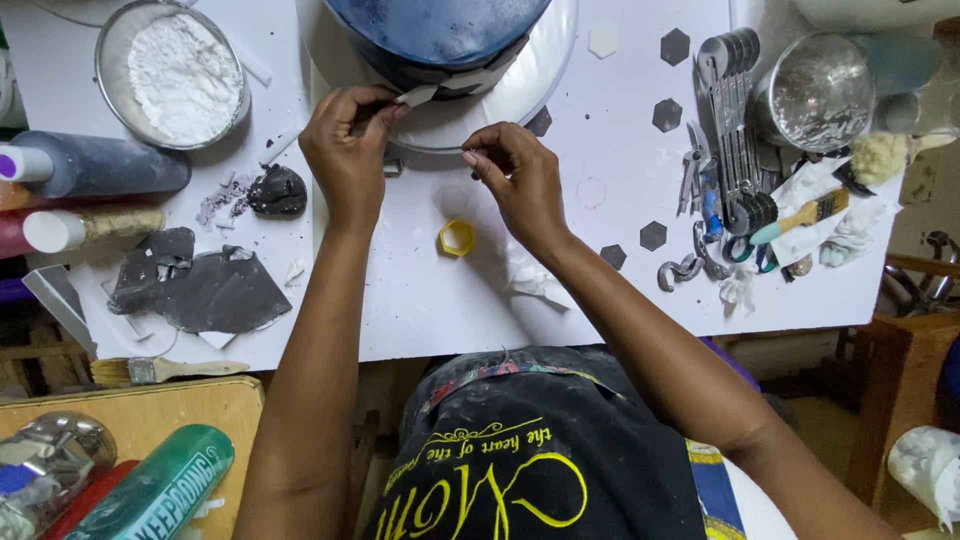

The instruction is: The person applies a white substance to small hexagonal tiles using a brush and then adheres them to the side of a blue cylindrical ceramic object. They repeat this process, picking up tiles, applying the substance, and pressing them onto the cylinder's surface.

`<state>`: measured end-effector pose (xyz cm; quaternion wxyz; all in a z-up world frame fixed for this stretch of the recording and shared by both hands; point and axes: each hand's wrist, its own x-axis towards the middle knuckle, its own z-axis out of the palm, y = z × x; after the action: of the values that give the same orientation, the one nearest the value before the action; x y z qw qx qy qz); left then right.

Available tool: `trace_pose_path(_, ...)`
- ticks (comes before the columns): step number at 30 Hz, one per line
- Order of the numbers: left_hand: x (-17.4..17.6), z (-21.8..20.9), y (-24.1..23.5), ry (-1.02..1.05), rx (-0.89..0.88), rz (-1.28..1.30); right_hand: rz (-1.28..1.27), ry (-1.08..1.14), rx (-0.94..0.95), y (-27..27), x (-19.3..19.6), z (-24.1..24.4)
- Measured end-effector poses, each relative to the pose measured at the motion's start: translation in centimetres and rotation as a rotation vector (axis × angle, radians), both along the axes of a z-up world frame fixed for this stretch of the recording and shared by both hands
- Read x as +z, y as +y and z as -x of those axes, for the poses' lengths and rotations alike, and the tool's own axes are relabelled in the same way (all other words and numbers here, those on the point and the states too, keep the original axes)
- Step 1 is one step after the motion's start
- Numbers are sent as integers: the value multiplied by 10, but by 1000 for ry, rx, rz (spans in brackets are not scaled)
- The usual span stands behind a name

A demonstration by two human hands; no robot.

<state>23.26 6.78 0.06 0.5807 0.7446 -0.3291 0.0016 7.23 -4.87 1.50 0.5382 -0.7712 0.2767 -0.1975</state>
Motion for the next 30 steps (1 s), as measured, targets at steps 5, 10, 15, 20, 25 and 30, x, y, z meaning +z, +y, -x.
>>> trace_pose_path(5, 2, 3, -2, 7, -22, 16, 29, 38, 18, -1, -1, -6)
trace_pose_path(10, 3, 3, -6, -35, -26, 15, 47, 44, 25, -3, -8, -11)
trace_pose_path(15, 5, 5, -9, 14, -23, 50, 39, 31, 17, -3, -7, -17)
trace_pose_path(20, -2, 5, -13, 32, -5, 67, -12, 24, -4, -7, -9, -27)
trace_pose_path(25, -5, 5, -16, 63, 43, 44, -111, -70, 10, -8, -11, -35)
trace_pose_path(30, -4, 6, -21, 53, 54, 43, -159, -117, -28, -8, -17, -40)
